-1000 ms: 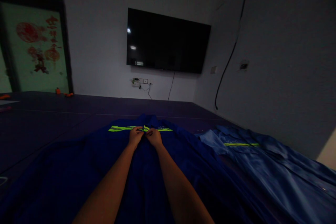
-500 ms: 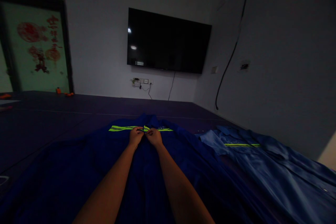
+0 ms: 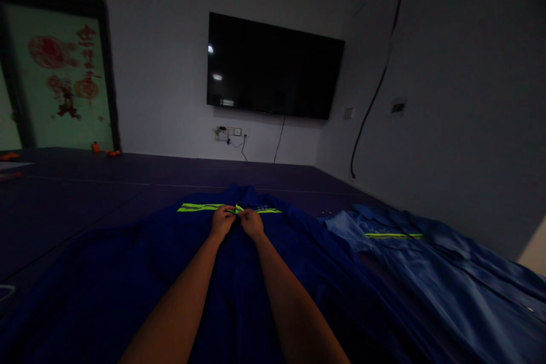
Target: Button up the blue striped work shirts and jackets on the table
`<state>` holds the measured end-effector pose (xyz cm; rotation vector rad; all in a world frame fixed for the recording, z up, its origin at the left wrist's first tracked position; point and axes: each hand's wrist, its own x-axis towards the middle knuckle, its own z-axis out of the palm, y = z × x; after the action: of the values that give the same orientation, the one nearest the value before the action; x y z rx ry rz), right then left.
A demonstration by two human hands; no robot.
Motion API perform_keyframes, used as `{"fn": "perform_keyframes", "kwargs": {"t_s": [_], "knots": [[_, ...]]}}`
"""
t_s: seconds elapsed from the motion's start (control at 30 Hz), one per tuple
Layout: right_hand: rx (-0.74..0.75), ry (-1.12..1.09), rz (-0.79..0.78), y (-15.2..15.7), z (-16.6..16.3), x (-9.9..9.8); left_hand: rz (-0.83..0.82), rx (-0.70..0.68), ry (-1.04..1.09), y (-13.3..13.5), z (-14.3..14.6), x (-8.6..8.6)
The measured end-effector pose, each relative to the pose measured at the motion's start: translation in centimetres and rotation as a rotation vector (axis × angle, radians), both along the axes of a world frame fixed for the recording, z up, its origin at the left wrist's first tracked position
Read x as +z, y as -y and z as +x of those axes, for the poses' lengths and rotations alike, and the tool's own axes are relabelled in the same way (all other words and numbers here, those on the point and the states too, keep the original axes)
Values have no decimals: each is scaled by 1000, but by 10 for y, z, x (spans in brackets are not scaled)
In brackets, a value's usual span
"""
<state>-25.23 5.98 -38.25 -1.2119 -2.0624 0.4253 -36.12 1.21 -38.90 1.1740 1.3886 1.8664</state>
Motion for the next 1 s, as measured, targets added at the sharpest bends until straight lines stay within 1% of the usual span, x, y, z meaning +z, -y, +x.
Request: {"fn": "perform_keyframes", "kwargs": {"t_s": [0.17,0.3,0.4,0.53,0.67,0.83,1.0], "knots": [[-22,17,5,-1,0,-1,5,-3,-46,1,0,0],[-22,-51,-35,-6,-1,-4,19,4,-60,1,0,0],[-18,-123,-109,-11,-1,-6,42,20,-97,2,0,3],[-20,-187,-234,-16,-3,-6,75,50,-207,4,0,7],[-10,-195,-277,-17,-5,-6,100,82,-263,6,1,8],[6,-221,-299,-16,-5,-6,90,52,-239,7,2,8],[25,-239,-299,-15,-3,-5,95,7,-178,3,1,4]]}}
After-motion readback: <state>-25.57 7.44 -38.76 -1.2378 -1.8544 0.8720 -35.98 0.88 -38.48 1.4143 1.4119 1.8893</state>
